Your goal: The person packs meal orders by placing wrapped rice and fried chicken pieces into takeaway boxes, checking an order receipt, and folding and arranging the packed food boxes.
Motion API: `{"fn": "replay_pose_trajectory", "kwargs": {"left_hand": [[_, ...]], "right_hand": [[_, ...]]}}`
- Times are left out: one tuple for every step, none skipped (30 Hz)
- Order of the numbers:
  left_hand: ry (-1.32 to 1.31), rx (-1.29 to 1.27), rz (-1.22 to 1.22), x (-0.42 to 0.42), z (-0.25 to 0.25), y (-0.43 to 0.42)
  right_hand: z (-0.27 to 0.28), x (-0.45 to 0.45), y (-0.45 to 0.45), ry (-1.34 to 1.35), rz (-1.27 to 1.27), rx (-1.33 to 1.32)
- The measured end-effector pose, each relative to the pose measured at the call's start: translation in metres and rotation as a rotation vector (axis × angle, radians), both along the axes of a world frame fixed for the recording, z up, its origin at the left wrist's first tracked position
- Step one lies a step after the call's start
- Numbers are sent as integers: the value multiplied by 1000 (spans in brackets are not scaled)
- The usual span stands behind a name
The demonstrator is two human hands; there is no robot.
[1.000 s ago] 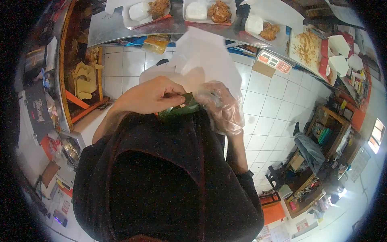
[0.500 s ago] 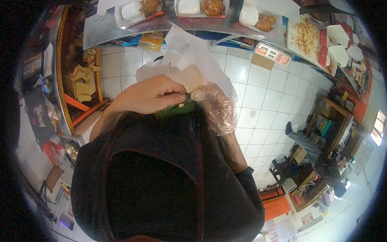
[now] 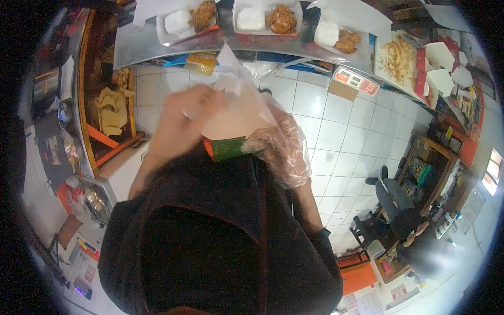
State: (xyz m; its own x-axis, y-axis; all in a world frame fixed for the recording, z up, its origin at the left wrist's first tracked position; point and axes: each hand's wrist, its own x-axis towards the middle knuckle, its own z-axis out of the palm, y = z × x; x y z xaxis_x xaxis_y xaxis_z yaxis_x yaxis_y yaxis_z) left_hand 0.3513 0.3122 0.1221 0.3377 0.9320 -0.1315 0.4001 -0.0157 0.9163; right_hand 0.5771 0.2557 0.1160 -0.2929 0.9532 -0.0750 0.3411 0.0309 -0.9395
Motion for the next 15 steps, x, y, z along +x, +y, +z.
{"fn": "replay_pose_trajectory", "kwargs": {"left_hand": [[-82,84,205,-7,-3,8],[154,194,283,-24,-18,20],[179,159,311,-45,-49,24],[201,122,338,-57,-72,28],[184,137,319,-56,-67,35],[10,-257,307,-55,-57,36],[-153,-655,278,-55,-50,39],[-155,-646,246,-56,-57,41],[-162,-578,346,-58,-71,40],[-169,-511,449,-61,-80,43],[-241,-459,466,-63,-80,50],[-239,-457,453,-63,-78,54],[-247,-410,423,-63,-68,59],[-255,-366,393,-64,-62,62],[-223,-294,389,-67,-83,67]], "right_hand": [[-28,10,-21,93,-114,-75],[-53,15,-30,136,-180,-99],[-78,20,-40,181,-247,-120],[-99,25,-42,191,-181,-56],[-102,26,-35,189,-160,-17],[-104,27,-28,188,-139,22],[-93,17,-15,128,-152,124],[-82,14,-11,206,-196,19],[-70,11,-6,290,-248,-84],[-59,8,-2,374,-309,-182],[-53,18,1,75,-141,-107],[-44,30,4,-221,36,-37],[-24,45,3,-20,124,-290],[-22,54,-2,-17,114,-287],[-22,60,-7,-439,103,164]]}}
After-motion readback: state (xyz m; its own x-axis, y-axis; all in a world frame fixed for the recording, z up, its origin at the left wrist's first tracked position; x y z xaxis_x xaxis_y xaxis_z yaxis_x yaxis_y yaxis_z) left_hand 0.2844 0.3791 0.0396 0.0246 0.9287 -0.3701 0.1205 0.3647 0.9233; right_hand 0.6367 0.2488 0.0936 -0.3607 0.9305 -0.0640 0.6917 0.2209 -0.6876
